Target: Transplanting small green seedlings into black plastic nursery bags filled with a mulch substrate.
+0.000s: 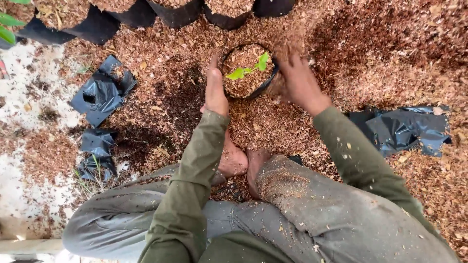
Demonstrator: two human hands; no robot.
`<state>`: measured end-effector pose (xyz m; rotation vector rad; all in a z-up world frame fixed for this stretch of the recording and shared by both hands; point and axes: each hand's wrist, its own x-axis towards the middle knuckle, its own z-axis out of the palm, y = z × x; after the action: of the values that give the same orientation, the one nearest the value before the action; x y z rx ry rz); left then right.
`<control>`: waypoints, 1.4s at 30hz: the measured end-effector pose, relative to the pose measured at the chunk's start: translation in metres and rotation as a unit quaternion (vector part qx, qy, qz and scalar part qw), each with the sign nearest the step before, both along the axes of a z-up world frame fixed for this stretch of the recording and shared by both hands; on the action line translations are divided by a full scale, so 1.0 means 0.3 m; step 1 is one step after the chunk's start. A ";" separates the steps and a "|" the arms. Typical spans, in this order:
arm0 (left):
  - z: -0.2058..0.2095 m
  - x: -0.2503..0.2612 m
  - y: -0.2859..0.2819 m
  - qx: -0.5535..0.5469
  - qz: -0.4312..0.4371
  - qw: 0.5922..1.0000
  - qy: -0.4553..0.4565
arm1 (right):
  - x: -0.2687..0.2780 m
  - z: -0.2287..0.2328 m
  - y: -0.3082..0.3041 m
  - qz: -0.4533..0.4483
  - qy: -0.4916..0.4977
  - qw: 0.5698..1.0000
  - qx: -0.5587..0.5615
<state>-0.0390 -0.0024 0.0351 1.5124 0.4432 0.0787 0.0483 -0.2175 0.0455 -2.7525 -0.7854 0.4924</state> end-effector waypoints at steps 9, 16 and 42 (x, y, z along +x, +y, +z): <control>0.062 -0.041 -0.072 0.420 0.034 0.887 -0.187 | -0.069 0.172 -0.106 -0.360 0.379 0.705 0.479; -0.034 0.147 -0.044 0.472 0.045 0.874 -0.105 | -0.115 0.327 0.113 -0.351 0.401 0.572 0.624; -0.018 0.037 -0.031 -0.033 -0.049 0.984 0.170 | -0.093 0.377 0.191 -0.268 0.394 0.770 0.423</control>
<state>-0.0278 -0.0116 0.0299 1.4840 0.6363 -0.2727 0.0205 -0.1602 0.1586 -1.5515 0.0483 0.8102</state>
